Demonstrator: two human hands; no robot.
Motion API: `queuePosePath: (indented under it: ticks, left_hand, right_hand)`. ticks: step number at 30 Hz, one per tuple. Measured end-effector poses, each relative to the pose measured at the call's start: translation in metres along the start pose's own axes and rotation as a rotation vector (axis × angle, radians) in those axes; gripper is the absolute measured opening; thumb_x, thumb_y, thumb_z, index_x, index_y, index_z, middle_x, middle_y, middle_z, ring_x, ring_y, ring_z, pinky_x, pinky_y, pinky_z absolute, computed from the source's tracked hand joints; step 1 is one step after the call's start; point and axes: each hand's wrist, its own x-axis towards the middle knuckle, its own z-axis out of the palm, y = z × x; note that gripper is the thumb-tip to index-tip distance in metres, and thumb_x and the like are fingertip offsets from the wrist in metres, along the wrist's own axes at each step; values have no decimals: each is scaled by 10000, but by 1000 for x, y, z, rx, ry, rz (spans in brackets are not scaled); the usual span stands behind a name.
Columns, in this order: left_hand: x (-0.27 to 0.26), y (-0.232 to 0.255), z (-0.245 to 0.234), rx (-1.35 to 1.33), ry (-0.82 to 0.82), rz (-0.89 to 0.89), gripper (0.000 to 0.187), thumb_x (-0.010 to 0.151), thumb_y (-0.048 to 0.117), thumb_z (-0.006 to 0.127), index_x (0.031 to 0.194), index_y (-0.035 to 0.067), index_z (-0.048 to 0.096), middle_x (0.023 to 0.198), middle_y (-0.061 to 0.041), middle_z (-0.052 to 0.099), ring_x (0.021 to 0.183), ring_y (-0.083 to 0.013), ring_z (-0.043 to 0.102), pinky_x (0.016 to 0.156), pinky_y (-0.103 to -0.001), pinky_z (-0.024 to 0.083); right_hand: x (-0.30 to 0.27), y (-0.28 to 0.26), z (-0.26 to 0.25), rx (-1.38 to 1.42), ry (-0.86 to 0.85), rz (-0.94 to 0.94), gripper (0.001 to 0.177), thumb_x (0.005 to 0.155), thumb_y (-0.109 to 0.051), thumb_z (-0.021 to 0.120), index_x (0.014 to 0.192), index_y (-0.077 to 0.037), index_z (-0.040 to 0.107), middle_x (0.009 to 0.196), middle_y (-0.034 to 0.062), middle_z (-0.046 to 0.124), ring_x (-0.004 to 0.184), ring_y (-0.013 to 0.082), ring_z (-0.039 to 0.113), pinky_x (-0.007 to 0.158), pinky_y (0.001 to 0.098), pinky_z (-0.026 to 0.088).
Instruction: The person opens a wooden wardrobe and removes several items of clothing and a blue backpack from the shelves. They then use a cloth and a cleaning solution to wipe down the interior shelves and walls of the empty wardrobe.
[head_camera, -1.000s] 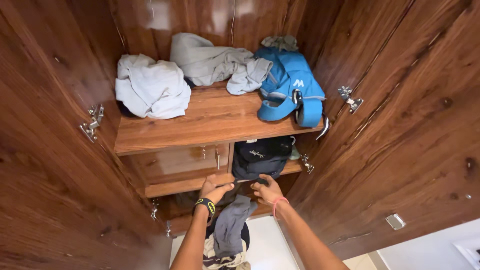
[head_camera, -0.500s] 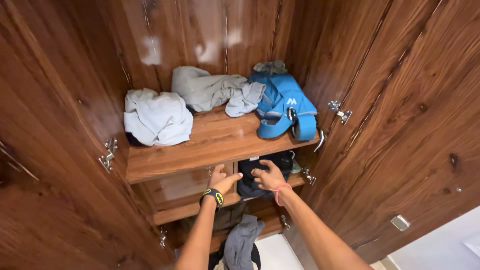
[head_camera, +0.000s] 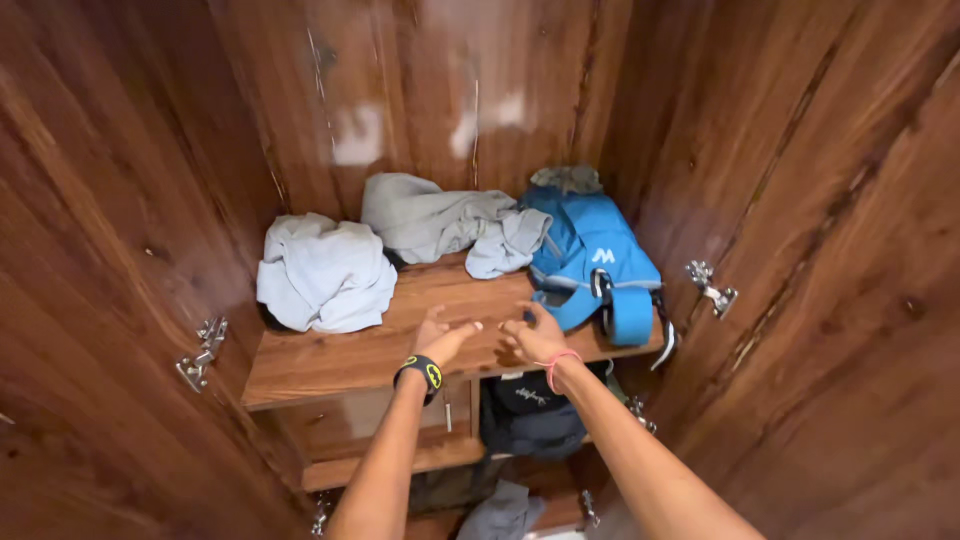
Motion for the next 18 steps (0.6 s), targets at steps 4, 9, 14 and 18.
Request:
queuePosePath:
  ticks: [4, 9, 14, 18]
  left_hand:
    - [25, 14, 0, -37, 28, 4, 1065, 673, 440, 888, 1531, 44, 399, 1236, -281, 651, 1029, -317, 674, 915, -433, 530]
    - [61, 21, -7, -36, 116, -6, 1110, 657, 442, 878, 1556, 63, 348, 1335, -245, 629, 1160, -309, 654, 994, -410, 527]
    - [89, 31, -15, -18, 154, -3, 1113, 648, 449, 901, 1544, 50, 374, 1366, -251, 600, 1221, -312, 619, 1038, -395, 491]
    - [98, 42, -35, 70, 123, -30, 1112, 628, 499, 878, 1531, 55, 405, 1369, -222, 624, 1225, -309, 632, 1045, -383, 499]
  right_hand:
    - [36, -9, -12, -53, -41, -43, 647, 852, -199, 737, 1445, -105, 495, 1090, 106, 720, 855, 167, 675, 631, 298, 526]
    - [73, -23, -20, -93, -109, -57, 643, 858, -213, 721, 1453, -122, 493, 1087, 104, 731, 822, 120, 693, 635, 268, 534]
    - [105, -29, -12, -84, -102, -98, 656, 850, -201, 722, 1451, -95, 481, 1123, 80, 714, 770, 161, 638, 588, 293, 487]
    - [134, -30, 2, -96, -80, -131, 728, 854, -223, 751, 1503, -73, 456, 1087, 173, 684, 786, 172, 591, 639, 289, 478]
